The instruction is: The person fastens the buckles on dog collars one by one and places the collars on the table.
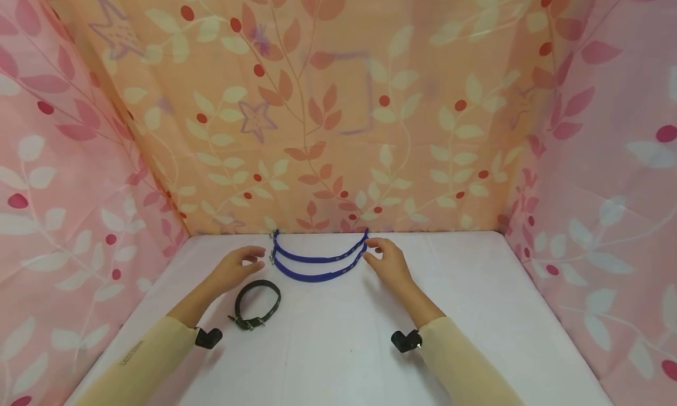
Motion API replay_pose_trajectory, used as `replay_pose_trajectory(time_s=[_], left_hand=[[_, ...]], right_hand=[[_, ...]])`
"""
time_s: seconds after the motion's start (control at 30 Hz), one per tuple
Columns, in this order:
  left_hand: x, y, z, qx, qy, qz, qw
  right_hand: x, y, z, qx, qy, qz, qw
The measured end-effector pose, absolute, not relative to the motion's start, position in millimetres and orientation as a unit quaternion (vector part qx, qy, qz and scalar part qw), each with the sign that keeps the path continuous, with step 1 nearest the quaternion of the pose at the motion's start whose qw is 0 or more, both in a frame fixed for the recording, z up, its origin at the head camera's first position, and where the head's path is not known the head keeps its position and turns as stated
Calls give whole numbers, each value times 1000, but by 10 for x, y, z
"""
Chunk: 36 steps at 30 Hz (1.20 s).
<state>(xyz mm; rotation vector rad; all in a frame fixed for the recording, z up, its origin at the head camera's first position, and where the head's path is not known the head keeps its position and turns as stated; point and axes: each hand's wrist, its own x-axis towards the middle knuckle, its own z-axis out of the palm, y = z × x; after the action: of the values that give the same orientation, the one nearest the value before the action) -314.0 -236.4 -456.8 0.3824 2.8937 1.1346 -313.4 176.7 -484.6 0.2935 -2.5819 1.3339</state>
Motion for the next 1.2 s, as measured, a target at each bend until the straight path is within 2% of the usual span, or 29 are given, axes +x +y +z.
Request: replay_pose_trajectory(time_s=[0.17,0.47,0.77,1.2], left_hand=[[-3329,-2315,-4588,114,911,396,-8],[-3599,-2273,-4857,54,888,453,53],[-3734,-2191,-4933,25,911,409,52],[-3922,-2152,-5009,-1,921,385,59]], right_hand=[[-3307,1767,-4921,96,-876,458,114],[-3564,1664,-5073,55,-876,469,96],[-3784,1628,-5136,19,-898,429,99],[-3864,1555,-5200,-19,-920,375,115]])
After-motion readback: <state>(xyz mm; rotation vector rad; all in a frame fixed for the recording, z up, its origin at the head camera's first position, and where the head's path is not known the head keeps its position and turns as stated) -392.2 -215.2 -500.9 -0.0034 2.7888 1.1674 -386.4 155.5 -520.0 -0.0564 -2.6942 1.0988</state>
